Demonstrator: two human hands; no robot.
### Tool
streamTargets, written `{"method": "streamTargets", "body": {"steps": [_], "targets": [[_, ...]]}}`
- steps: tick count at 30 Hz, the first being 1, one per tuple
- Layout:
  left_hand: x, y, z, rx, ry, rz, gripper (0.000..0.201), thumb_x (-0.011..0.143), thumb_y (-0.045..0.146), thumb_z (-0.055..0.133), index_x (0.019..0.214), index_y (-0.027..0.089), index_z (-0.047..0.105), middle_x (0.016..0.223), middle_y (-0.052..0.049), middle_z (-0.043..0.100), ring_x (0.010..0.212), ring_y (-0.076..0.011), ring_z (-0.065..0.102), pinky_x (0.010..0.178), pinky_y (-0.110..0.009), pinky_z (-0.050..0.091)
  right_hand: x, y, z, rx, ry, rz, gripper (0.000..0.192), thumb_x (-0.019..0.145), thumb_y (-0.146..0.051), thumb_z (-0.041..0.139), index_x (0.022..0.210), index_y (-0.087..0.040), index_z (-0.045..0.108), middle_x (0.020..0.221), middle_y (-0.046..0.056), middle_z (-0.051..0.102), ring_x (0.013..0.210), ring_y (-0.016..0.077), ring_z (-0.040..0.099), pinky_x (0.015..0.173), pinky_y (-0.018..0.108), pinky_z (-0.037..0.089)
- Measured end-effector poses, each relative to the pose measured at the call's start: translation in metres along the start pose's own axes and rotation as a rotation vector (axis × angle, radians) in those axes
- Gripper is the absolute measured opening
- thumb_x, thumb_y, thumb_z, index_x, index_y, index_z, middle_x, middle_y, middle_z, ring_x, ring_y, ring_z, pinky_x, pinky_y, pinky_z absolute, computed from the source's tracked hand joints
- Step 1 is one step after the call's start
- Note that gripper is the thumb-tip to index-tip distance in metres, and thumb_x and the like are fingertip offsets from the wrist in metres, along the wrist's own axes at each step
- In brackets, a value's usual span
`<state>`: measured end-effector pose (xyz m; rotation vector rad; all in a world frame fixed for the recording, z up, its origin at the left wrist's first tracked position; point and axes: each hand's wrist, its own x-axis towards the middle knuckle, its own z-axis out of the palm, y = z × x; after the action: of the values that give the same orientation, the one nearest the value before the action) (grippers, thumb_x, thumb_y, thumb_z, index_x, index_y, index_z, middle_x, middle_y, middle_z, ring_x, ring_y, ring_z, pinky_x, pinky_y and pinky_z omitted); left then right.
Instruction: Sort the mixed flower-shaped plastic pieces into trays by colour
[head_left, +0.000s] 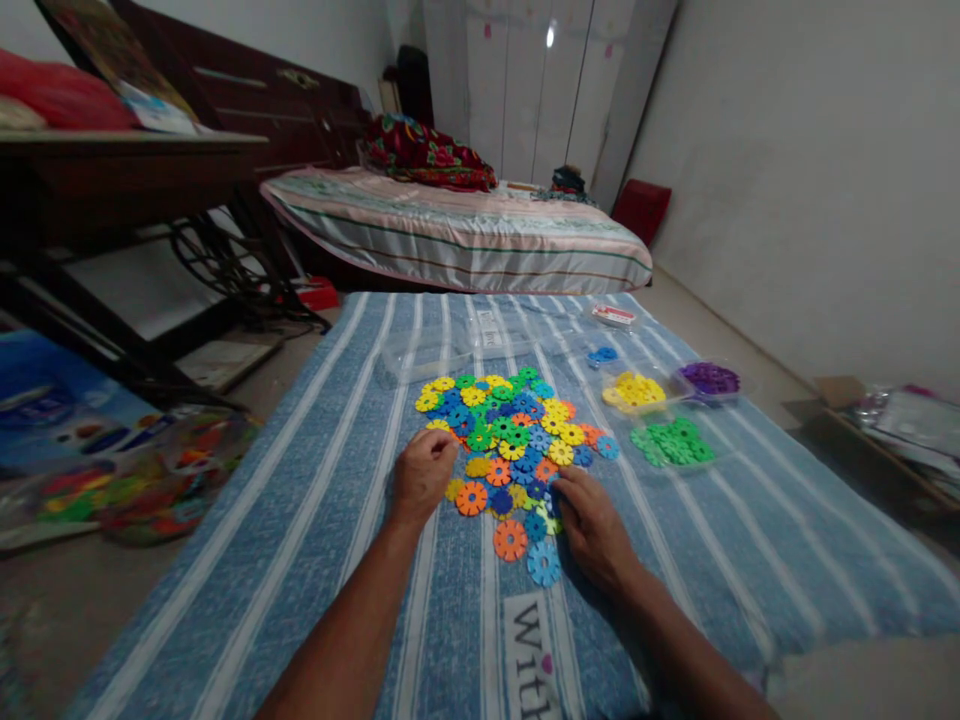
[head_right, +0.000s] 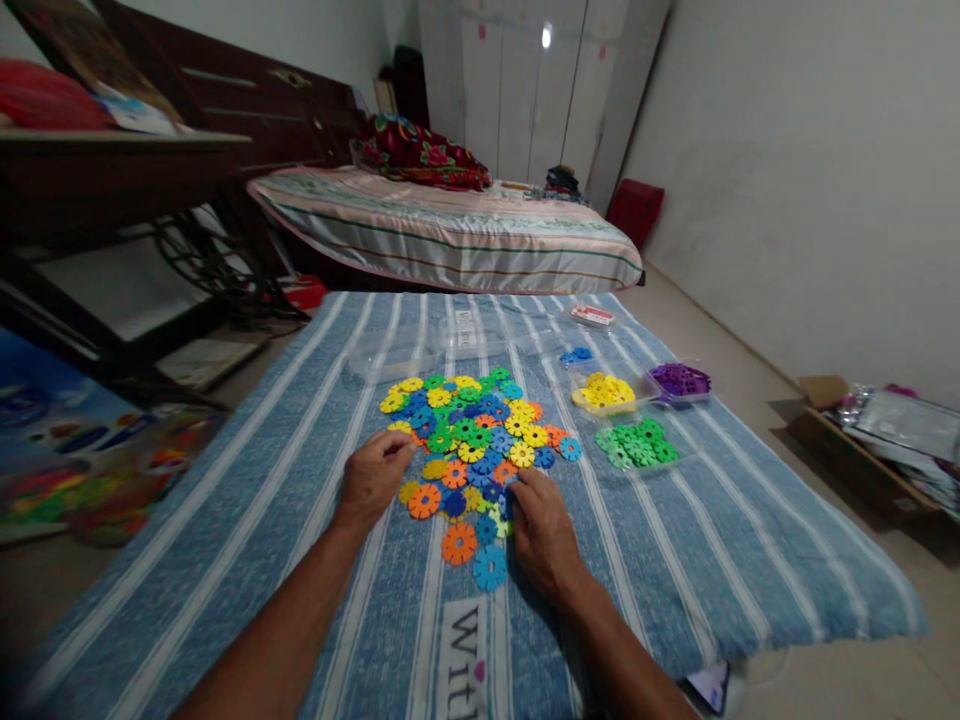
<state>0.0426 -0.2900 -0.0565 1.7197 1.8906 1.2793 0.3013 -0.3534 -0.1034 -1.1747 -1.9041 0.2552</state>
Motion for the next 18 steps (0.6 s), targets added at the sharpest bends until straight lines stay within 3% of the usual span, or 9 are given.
{"method": "streamTargets", "body": {"steps": [7, 18], "targets": [[-0.001, 0.001, -0.002, -0.016, -0.008, 0.014, 0.017, 0.075, 0.034, 0.052, 0.067, 0.022, 0.061, 0.077, -0.001, 0.064, 0.077, -0.0153, 0.062, 0.074, -0.024, 0.051, 0.007, -0.008, 0.005, 0.031, 0.003, -0.108, 0.030, 0.093, -0.015, 0.042, 0.114, -0.022, 0.062, 0.122, 0.010, 0.061, 0.118, 0.0236, 0.055, 0.099, 0.046, 0.050], [-0.001, 0.004, -0.003, -0.042, -0.007, 0.008, 0.019, 0.072, 0.036, 0.051, 0.067, 0.021, 0.061, 0.077, -0.002, 0.063, 0.075, -0.0155, 0.061, 0.073, -0.024, 0.051, 0.009, -0.015, 0.000, 0.088, -0.013, -0.117, 0.027, 0.091, -0.012, 0.043, 0.108, -0.022, 0.062, 0.121, 0.010, 0.061, 0.118, 0.0228, 0.055, 0.099, 0.044, 0.049]]}}
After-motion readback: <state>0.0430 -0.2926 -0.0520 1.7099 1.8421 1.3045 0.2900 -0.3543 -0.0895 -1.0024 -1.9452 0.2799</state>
